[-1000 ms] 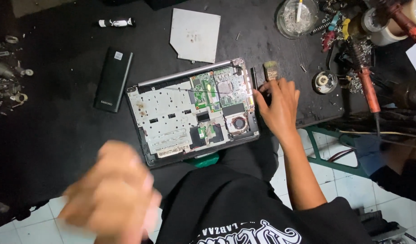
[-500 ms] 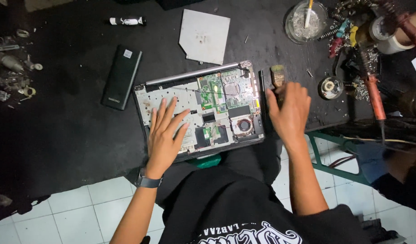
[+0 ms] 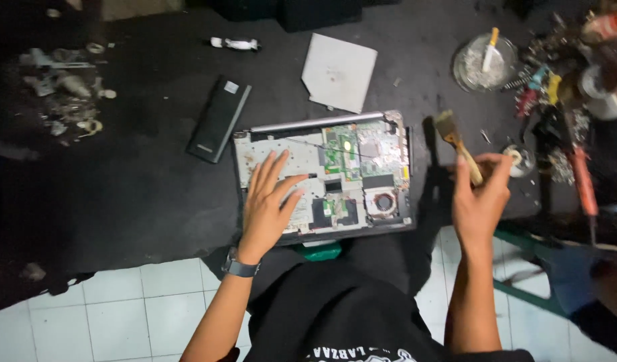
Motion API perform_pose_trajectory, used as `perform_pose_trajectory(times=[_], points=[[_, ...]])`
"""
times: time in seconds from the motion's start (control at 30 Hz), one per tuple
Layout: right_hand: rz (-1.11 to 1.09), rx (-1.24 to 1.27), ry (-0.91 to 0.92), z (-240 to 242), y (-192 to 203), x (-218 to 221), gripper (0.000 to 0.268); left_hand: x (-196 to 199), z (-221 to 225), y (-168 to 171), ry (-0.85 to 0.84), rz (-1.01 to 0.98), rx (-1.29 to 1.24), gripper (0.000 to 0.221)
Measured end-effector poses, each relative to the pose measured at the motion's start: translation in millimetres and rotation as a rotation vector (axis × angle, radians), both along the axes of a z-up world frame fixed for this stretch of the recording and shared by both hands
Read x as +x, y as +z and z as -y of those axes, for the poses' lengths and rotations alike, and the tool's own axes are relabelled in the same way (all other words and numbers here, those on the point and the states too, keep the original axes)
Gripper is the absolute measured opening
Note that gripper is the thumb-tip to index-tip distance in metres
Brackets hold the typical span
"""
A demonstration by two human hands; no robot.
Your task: Disassembling a laptop by removing the battery and back cover, then cleaning the internal circuitry with a brush.
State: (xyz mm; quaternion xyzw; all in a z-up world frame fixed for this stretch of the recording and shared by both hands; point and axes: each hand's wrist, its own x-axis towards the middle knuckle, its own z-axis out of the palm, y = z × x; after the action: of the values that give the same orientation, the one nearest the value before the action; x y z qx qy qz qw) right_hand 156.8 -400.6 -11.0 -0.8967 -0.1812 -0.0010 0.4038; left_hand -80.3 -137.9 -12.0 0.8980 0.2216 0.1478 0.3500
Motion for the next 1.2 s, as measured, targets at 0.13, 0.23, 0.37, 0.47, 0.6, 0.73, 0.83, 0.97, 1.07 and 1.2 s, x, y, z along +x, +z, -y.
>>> perform_pose_trajectory(times=[0.13, 0.23, 0.37, 0.47, 0.6, 0.73, 0.83, 0.97, 1.07, 1.2], points=[[-0.091, 0.318, 0.174, -29.9, 24.4, -12.7, 0.024, 5.6, 9.4, 9.8, 0.038, 0.089, -0.126, 0.028], [-0.232, 0.387, 0.292, -68.9, 18.1, -34.6, 0.020, 4.6, 16.7, 38.3, -0.026, 0.114, -0.186, 0.018], [-0.292, 0.377, 0.713, -128.6, 42.5, -74.1, 0.014, -22.9, 8.8, 35.9, 0.068, 0.121, -0.197, 0.009], [-0.217, 0.252, 0.930, -147.3, 39.3, -94.0, 0.014, -49.3, -4.3, 40.3, 0.139, -0.020, -0.215, 0.038], [-0.109, 0.002, 1.265, -163.6, 41.6, -100.5, 0.020, -73.9, -27.3, 45.1, -0.022, -0.330, -0.069, 0.081], [0.173, -0.114, 1.194, -192.4, 37.5, -79.9, 0.018, -83.5, -46.1, 37.3, -0.172, -0.429, 0.101, 0.092], [0.729, -0.152, 1.119, -198.5, 22.7, -76.2, 0.008, -81.4, -54.9, 34.2, -0.218, -0.446, 0.107, 0.100], [0.292, -0.130, 1.500, -180.8, 56.3, -106.5, 0.013, -78.8, -59.6, 28.2, -0.225, -0.472, 0.084, 0.108], [-0.023, -0.036, 1.575, -198.7, 56.4, -96.4, 0.012, -78.7, -62.7, 24.7, -0.215, -0.467, 0.053, 0.117], [0.473, -0.017, 1.291, -214.1, 18.6, -88.0, 0.004, -79.4, -59.8, 27.6, -0.223, -0.461, 0.063, 0.117]])
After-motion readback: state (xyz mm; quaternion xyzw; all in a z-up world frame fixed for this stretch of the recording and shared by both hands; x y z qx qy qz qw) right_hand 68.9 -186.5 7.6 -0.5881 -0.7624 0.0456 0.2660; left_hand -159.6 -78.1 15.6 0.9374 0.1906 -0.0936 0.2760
